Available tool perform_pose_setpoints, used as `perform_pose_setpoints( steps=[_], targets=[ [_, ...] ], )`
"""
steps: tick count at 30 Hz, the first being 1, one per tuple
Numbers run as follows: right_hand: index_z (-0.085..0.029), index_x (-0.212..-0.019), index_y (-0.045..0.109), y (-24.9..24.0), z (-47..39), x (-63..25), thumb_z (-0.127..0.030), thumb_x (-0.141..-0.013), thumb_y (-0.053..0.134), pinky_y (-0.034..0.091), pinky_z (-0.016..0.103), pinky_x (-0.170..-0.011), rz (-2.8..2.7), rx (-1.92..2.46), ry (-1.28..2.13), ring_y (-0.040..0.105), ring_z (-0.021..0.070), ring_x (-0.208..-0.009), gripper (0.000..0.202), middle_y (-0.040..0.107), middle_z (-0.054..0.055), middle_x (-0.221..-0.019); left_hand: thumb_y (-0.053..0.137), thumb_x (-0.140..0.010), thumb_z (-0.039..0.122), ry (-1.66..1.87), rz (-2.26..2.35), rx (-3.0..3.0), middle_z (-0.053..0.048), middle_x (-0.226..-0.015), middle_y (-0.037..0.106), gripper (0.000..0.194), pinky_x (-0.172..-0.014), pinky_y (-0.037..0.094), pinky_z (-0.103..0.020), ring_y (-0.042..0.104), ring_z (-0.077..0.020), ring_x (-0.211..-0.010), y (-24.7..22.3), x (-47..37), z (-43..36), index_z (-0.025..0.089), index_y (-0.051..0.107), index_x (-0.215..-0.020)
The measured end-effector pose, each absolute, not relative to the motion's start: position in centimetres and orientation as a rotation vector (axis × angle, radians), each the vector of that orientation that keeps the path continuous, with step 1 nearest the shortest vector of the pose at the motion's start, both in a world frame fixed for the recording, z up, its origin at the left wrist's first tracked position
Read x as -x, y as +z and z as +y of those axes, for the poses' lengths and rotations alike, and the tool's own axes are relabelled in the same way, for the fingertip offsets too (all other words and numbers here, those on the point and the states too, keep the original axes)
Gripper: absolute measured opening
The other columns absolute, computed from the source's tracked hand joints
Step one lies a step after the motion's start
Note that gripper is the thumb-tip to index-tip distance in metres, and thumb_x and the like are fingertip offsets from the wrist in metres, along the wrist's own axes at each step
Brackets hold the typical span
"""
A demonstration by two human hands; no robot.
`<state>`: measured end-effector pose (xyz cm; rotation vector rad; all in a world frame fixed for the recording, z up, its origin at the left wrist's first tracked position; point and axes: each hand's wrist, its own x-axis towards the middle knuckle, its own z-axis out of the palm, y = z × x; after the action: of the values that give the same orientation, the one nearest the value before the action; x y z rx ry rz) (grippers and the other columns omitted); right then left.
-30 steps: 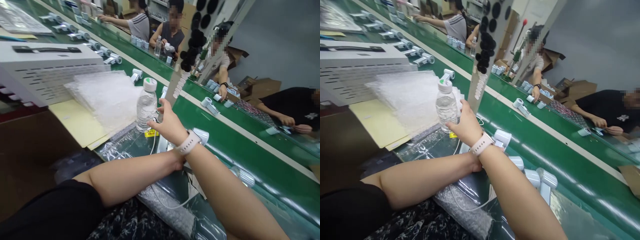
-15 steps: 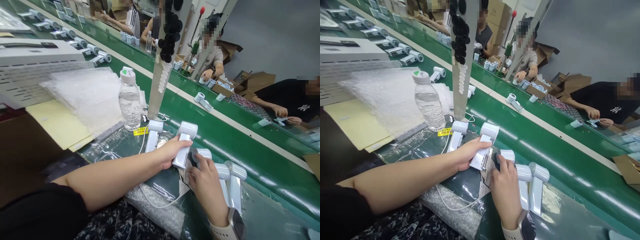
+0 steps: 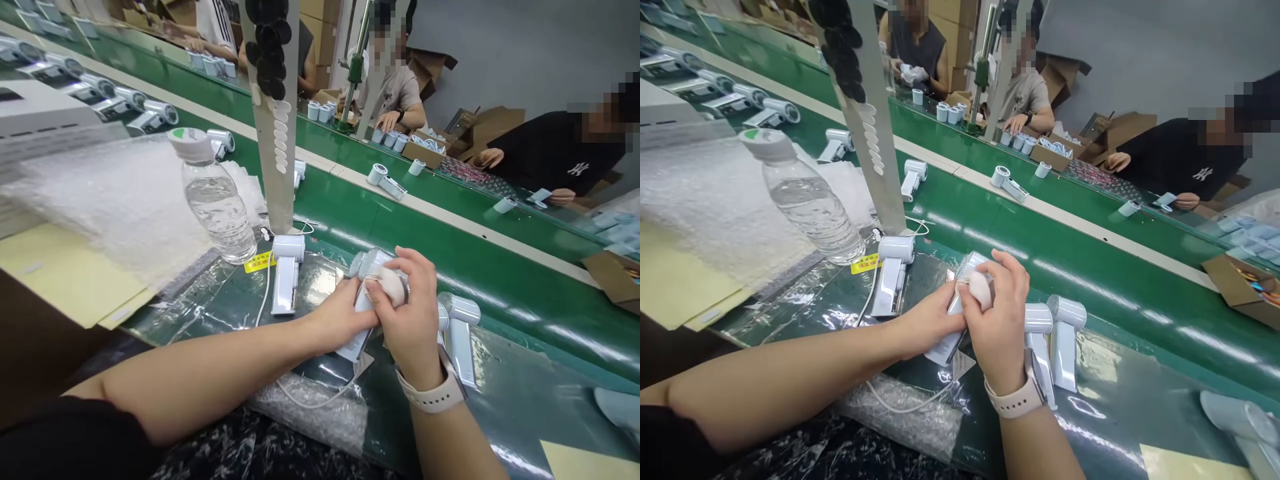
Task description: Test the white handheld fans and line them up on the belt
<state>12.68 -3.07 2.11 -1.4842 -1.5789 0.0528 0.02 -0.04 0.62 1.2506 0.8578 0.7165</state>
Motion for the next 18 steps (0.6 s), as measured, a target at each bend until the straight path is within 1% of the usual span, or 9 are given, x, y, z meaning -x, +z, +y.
perform_pose_setpoints(
  steps=[2,3,4,6,8,11,14,18],
  targets=[
    [-0.022,-0.127,0.056,2.0,-2.9,-12.8,-0.033,-0.084,0.071,0.046,0.054,-0.103,-1.574,1.513,0.152,0.056,0.0312,-0.123,0.047,0.059,0.013,-0.131,0.071,-0.066,0.024,0.65,0.926,-1.488,-0.011,-0.116,0.056,0.044,-0.108,0.04,-0.052,0.052,-0.0329,-0.116,0.6,0.1,-0.1,0.019,0.06,-0.108],
    [-0.022,-0.133,0.053,2.0,-3.0,-12.9,-0.034,-0.083,0.071,0.047,0.055,-0.102,-1.575,1.54,0.181,0.057,0.0314,-0.122,0.054,0.06,0.013,-0.131,0.07,-0.065,0.023,0.61,0.944,-1.565,-0.011,-0.116,0.053,0.046,-0.109,0.04,-0.052,0.051,-0.033,-0.117,0.7,0.1,-0.1,0.019,0.059,-0.11],
    [-0.022,-0.135,0.052,2.0,-3.1,-13.2,-0.036,-0.084,0.07,0.047,0.055,-0.102,-1.584,1.569,0.194,0.058,0.0315,-0.121,0.055,0.061,0.013,-0.129,0.069,-0.065,0.023,0.576,0.945,-1.607,-0.011,-0.116,0.051,0.047,-0.109,0.041,-0.052,0.052,-0.0327,-0.116,0.8,0.2,-0.1,0.019,0.059,-0.111],
    [-0.021,-0.133,0.056,2.1,-3.3,-13.8,-0.037,-0.086,0.065,0.048,0.055,-0.102,-1.636,1.602,0.202,0.059,0.0318,-0.12,0.05,0.063,0.013,-0.128,0.068,-0.067,0.026,0.518,0.958,-1.62,-0.011,-0.115,0.049,0.047,-0.106,0.043,-0.051,0.053,-0.0317,-0.112,1.0,0.3,0.0,0.017,0.058,-0.111],
    [-0.023,-0.135,0.056,2.4,-3.7,-14.6,-0.037,-0.088,0.061,0.048,0.054,-0.102,-1.707,1.597,0.234,0.058,0.0316,-0.123,0.049,0.062,0.013,-0.132,0.069,-0.068,0.03,0.489,0.955,-1.62,-0.012,-0.115,0.049,0.049,-0.105,0.044,-0.051,0.054,-0.0318,-0.112,1.3,0.5,0.2,0.016,0.058,-0.113],
    [-0.027,-0.142,0.052,2.7,-4.2,-15.8,-0.034,-0.089,0.057,0.048,0.052,-0.104,-1.784,1.58,0.302,0.056,0.0303,-0.128,0.053,0.06,0.01,-0.14,0.071,-0.071,0.036,0.5,0.923,-1.612,-0.012,-0.114,0.05,0.049,-0.107,0.041,-0.051,0.052,-0.0331,-0.115,1.6,0.9,0.3,0.017,0.061,-0.115],
    [-0.028,-0.145,0.05,2.7,-4.5,-16.5,-0.028,-0.087,0.055,0.047,0.051,-0.106,-1.816,1.585,0.317,0.053,0.0301,-0.133,0.058,0.058,0.01,-0.143,0.075,-0.07,0.039,0.515,0.924,-1.572,-0.01,-0.105,0.052,0.045,-0.104,0.043,-0.049,0.054,-0.0333,-0.109,1.8,1.1,0.5,0.018,0.066,-0.108],
    [-0.028,-0.148,0.047,2.2,-4.6,-16.7,-0.024,-0.084,0.054,0.048,0.051,-0.106,-1.83,1.569,0.346,0.051,0.0304,-0.136,0.065,0.056,0.01,-0.146,0.08,-0.065,0.037,0.556,0.934,-1.485,-0.006,-0.098,0.055,0.044,-0.099,0.044,-0.045,0.055,-0.0317,-0.104,1.9,1.2,0.6,0.021,0.07,-0.105]
  ],
)
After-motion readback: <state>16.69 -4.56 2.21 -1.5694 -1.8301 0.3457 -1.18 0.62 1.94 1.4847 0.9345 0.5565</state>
